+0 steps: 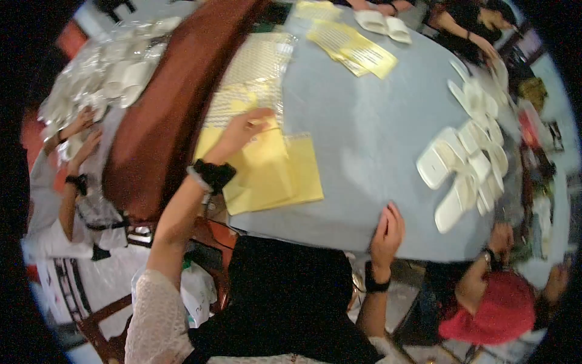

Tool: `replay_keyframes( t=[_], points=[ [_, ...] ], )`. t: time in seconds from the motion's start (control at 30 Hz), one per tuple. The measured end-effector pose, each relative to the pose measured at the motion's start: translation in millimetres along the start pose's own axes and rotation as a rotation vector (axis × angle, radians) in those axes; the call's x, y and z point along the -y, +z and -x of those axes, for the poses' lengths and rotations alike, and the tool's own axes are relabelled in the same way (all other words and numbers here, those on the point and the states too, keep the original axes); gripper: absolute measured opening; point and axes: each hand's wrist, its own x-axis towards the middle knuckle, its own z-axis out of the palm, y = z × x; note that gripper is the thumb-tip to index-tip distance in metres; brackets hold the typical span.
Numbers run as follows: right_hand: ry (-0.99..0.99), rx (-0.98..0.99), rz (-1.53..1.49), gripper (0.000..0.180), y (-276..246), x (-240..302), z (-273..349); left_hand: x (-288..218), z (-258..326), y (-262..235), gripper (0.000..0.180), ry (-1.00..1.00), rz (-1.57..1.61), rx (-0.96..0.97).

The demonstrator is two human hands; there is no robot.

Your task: Applying size stickers to the insoles of white slippers.

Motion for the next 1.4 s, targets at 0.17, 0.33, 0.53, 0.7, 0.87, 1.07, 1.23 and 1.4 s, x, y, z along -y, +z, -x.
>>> replay_keyframes(
  t=[0.17,0.33,0.53,0.7,0.87,1.07,1.23,1.4],
  points=[
    [0.088,0.025,-0.092,0.024,10.4,33.8,28.9,-24.0,58.4,-17.1,0.027,-0.137,-0.005,-0.317],
    [-0.143,0.358,-0.048,0.031,42.2,95.7,14.4,-33.0,160.8,21.4,0.034,-0.127,-0.242,-0.425],
    [-0.428,0.514,0.162,0.049,89.2,123.1,13.8,-22.9,169.5,70.1,0.062,-0.075,-0.507,-0.166],
    [-0.192,0.424,-0.198,0.044,80.7,122.4,18.8,-42.8,178.7,31.5,0.056,-0.022,-0.504,-0.027],
    [-0.088,0.303,-0.197,0.036,62.6,81.7,32.0,-113.3,159.3,-88.6,0.054,0.140,-0.292,0.006],
    [-0.305,0.347,-0.016,0.032,65.0,99.7,26.1,-32.7,42.8,-192.6,0.064,-0.356,0.297,-0.789],
    [-0.318,0.319,-0.077,0.030,68.0,86.0,28.7,101.9,-5.7,-246.4,0.030,-0.570,0.529,-1.127],
    [-0.327,0.336,-0.008,0.031,63.0,107.5,24.0,140.3,-6.0,-277.1,0.032,-0.559,0.819,-1.181]
  ],
)
